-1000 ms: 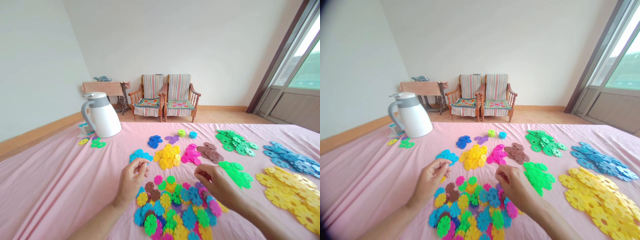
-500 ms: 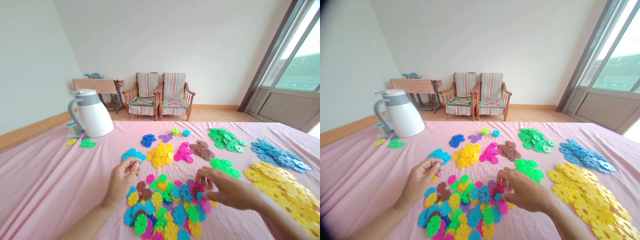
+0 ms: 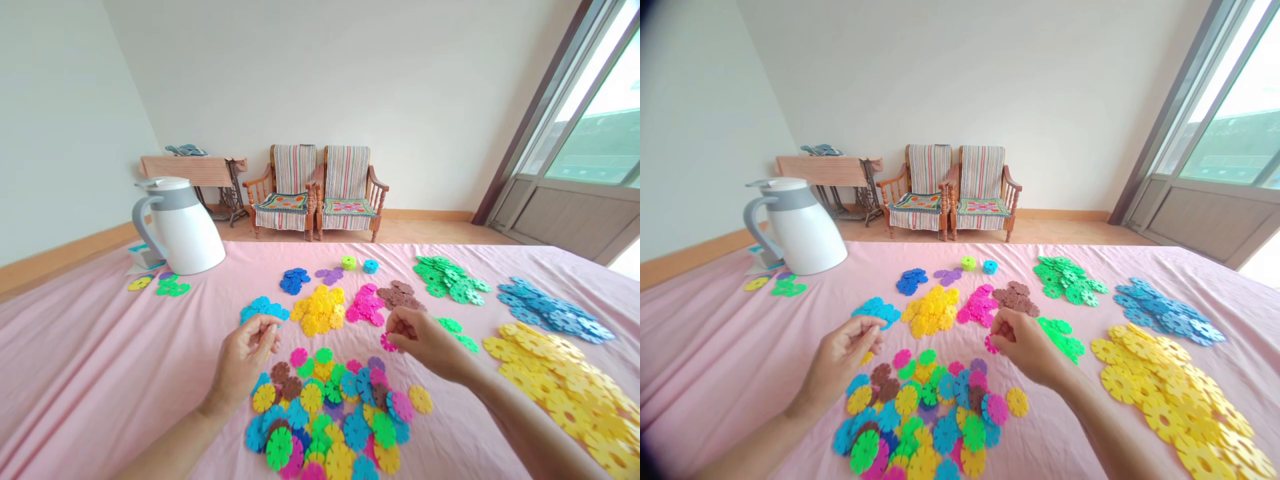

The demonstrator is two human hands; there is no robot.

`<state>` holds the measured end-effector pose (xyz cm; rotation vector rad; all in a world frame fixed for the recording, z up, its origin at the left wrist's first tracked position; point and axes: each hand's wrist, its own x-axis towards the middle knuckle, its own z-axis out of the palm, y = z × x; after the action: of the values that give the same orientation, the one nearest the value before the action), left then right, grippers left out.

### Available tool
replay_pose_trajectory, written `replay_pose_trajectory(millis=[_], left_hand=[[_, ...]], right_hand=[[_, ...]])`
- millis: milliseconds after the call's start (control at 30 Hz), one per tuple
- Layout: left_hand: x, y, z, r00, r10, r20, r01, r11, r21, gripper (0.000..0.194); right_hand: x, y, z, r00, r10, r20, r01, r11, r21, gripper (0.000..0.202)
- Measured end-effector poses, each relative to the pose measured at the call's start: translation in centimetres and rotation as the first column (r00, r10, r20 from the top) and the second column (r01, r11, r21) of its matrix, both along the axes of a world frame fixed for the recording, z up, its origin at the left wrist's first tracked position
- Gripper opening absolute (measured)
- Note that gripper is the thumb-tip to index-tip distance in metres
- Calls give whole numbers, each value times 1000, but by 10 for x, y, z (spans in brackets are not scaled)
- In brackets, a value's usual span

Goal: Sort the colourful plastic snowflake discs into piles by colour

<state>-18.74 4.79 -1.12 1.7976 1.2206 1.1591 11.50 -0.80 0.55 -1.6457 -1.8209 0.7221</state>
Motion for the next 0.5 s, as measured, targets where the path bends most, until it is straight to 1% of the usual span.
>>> replay_pose_trajectory(millis=[67, 133, 167, 200, 233, 267, 333, 400, 433, 500], left_hand=[[0, 0, 0, 1000, 2, -4, -2, 1000, -2, 20], [0, 0, -1, 1000, 3, -3, -3, 1000, -5, 20], [0, 0, -1, 1000, 3, 0, -3, 1000, -5, 20], [0, 0, -1, 1000, 1, 4, -1, 1000, -5, 20], [0, 0, -1, 1000, 0, 8, 0, 1000, -5, 20], [0, 0, 0, 1000, -2, 11, 2, 1000, -6, 20], [0, 0, 0, 1000, -5, 13, 5, 1000, -7, 20], [-1, 0, 0, 1000, -8, 12, 8, 1000, -11, 20], [-1, 1, 0, 1000, -9, 11, 10, 1000, -11, 20], [-1, 1, -1, 1000, -14, 11, 14, 1000, -10, 20]], right_hand=[[-2, 12, -9, 986, -80, -148, 88, 995, 46, 3], [-3, 21, -17, 946, -129, -298, 147, 988, 37, 4], [-4, 23, -19, 932, -147, -331, 167, 986, 32, 6], [-4, 23, -20, 933, -153, -325, 173, 984, 33, 6], [-4, 21, -19, 949, -141, -283, 158, 987, 38, 5], [-5, 17, -16, 970, -104, -218, 115, 993, 38, 4], [-5, 7, -7, 996, 31, -82, -30, 1000, 6, 7], [-7, -5, 3, 984, 180, -3, -180, 982, -58, 16], [-8, -9, 7, 973, 231, 15, -229, 969, -87, 20], [-10, -16, 12, 959, 281, 36, -274, 953, -128, 27]])
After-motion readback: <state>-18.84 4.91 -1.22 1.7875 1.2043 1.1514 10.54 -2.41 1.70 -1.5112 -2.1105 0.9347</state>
